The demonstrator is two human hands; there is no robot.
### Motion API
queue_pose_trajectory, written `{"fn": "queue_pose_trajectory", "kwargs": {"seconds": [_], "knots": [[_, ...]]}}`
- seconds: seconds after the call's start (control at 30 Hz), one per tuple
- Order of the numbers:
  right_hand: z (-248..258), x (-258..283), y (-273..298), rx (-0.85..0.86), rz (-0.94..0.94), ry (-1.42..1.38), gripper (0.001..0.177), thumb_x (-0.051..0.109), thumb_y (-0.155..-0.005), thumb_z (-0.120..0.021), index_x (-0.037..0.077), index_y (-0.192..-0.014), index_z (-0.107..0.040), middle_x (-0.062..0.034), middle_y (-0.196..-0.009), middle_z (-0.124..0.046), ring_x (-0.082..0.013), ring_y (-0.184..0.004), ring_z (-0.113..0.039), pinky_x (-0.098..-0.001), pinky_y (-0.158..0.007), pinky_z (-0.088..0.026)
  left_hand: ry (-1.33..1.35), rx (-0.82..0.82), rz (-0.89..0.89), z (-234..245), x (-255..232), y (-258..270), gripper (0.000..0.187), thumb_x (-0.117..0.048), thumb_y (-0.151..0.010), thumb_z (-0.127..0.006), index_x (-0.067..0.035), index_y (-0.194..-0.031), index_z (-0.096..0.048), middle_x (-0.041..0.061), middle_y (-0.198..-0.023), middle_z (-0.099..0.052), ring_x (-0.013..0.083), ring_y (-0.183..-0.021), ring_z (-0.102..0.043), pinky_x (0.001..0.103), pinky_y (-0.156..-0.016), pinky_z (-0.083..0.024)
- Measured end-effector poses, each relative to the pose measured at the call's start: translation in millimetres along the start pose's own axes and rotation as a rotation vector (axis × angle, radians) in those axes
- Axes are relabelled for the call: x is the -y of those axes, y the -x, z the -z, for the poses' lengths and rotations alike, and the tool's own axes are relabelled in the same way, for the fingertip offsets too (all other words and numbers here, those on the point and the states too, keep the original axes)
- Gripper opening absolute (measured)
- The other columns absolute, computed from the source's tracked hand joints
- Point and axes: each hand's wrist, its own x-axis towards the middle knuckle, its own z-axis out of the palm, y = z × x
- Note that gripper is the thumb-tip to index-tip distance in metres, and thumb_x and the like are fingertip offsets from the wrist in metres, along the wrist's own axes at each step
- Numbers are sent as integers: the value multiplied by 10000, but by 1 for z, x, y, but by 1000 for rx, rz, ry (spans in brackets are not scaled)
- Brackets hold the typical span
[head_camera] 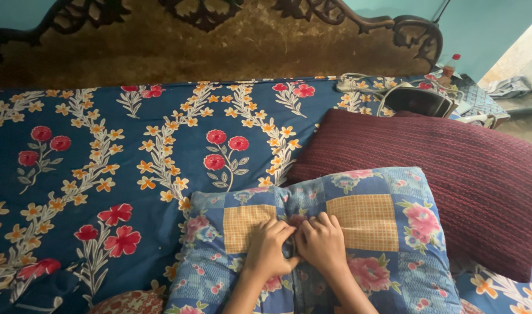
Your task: The person sits on a bed and sews a patchwork pillow by hand. They hold the pillow on their lap, insert a needle and thread, and pull the thread through the fabric repeatedly to stitch the pillow.
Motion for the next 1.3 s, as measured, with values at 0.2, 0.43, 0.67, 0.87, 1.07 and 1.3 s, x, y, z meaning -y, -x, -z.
{"fn": "queue_pose_trajectory", "kwargs": {"seconds": [0.2,0.43,0.67,0.87,1.07,1.3], "knots": [[19,7,0,148,17,-92,216,241,-742,-716,84,-888,-696,-91,-916,-686,-282,-893,-612,-436,-774,-453,-8,-43,-18,6,-4,1,572,-197,-539,-836,-2,-1065,-727,125,-1101,-697,322,-1080,-631,437,-1005,-466],[38,12,0,119,97,-276,493,314,-764,-728,44,-1173,-673,-98,-1357,-655,-284,-1316,-538,-436,-1032,-404,14,-26,-25,11,1,10,643,-158,-628,-789,3,-1240,-677,167,-1287,-677,355,-1255,-594,468,-1169,-388],[43,11,3,191,116,-273,690,375,-722,-765,28,-1301,-627,-132,-1405,-600,-308,-1336,-492,-462,-1049,-359,-22,17,32,17,12,25,833,-263,-606,-875,38,-1328,-588,186,-1413,-562,371,-1356,-493,472,-1152,-371],[36,10,8,207,135,-226,641,179,-656,-683,120,-1294,-673,-73,-1408,-624,-292,-1341,-505,-486,-1052,-355,-67,48,66,33,11,27,827,-314,-575,-927,-45,-1305,-646,173,-1409,-557,395,-1373,-439,510,-1133,-337],[26,9,13,206,84,-186,697,154,-603,-662,113,-1299,-665,-42,-1419,-628,-281,-1349,-505,-485,-1093,-342,-83,43,138,32,7,25,806,-295,-588,-899,-48,-1311,-642,161,-1361,-554,388,-1340,-448,500,-1115,-365],[39,14,4,281,109,-239,874,430,-642,-806,42,-1382,-552,-145,-1411,-586,-343,-1339,-453,-525,-1068,-291,-99,20,117,32,6,25,836,-299,-570,-900,-25,-1308,-622,168,-1299,-582,384,-1254,-502,486,-1073,-407]]}}
